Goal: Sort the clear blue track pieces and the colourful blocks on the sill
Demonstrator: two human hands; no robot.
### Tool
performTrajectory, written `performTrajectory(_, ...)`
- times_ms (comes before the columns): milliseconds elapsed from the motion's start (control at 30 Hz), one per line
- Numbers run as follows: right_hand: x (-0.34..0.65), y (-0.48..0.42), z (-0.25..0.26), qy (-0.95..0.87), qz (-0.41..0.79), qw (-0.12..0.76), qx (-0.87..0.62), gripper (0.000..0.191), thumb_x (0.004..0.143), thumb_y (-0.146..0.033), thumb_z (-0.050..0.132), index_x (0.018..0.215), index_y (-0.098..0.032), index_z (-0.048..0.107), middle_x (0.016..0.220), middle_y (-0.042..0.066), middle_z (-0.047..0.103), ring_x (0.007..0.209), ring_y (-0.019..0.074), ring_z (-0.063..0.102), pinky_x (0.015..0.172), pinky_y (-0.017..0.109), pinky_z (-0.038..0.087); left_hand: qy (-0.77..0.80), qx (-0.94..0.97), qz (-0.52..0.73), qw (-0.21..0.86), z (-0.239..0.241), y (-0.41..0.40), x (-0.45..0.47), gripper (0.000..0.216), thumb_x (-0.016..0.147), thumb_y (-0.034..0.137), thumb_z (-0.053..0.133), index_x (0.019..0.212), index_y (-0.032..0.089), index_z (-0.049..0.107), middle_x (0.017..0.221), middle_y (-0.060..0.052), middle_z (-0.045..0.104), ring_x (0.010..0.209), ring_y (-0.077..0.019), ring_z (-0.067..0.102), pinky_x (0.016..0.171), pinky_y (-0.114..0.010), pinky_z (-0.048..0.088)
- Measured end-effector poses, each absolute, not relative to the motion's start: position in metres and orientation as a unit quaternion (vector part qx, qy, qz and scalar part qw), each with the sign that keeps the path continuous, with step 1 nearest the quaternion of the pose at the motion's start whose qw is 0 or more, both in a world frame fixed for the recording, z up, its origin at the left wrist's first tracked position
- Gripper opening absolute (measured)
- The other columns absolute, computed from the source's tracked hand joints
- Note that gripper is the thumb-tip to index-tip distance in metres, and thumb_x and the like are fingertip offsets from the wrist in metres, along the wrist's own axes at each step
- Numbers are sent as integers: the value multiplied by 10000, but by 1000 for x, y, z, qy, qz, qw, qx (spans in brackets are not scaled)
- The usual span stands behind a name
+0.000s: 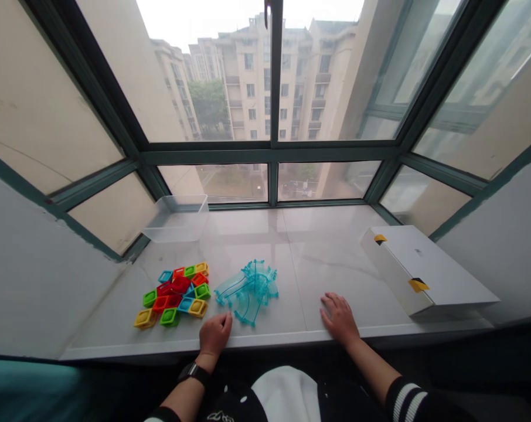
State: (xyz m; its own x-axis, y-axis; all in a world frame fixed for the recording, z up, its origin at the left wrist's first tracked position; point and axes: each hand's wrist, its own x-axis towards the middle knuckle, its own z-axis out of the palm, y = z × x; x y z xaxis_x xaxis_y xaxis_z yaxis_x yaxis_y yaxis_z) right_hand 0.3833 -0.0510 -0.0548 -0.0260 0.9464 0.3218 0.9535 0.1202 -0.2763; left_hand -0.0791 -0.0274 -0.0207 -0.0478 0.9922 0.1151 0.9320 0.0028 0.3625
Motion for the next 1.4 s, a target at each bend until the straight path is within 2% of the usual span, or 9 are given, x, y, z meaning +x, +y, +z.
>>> performTrajectory(500, 384, -48, -53, -718, -12, 224, -659, 357, 983, -354, 524, 1274, -252, 704, 1393, 123, 667, 1327, 329, 577, 1206, 547, 372, 705, 680, 180, 87, -21, -25, -79, 505, 1039, 413, 425, 715, 222, 762, 779, -85, 769, 712, -211, 664, 618, -298, 326)
performTrajectory(833, 383, -50, -50, -716, -19, 224, -661, 355, 987, -342, 512, 1268, -243, 705, 1384, 126, 665, 1325, 324, 569, 1200, 538, 380, 698, 684, 194, 84, -22, -26, -79, 518, 1043, 414, 422, 672, 218, 726, 735, -79, 749, 685, -205, 645, 609, -299, 302)
performTrajectory(1100, 384, -51, -51, -718, -11, 228, -657, 362, 993, -353, 502, 1284, -254, 695, 1394, 124, 659, 1329, 329, 570, 1209, 555, 369, 697, 683, 207, 71, -20, -28, -78, 465, 1035, 377, 476, 673, 220, 723, 742, -91, 737, 678, -204, 634, 618, -298, 316)
performTrajectory(1400, 387, -51, -52, -723, -16, 216, -656, 367, 1004, -367, 500, 1291, -229, 682, 1410, 128, 648, 1339, 325, 562, 1210, 536, 379, 697, 678, 218, 85, -24, -29, -78, 489, 1041, 420, 446, 669, 228, 697, 745, -93, 736, 708, -221, 646, 637, -316, 356)
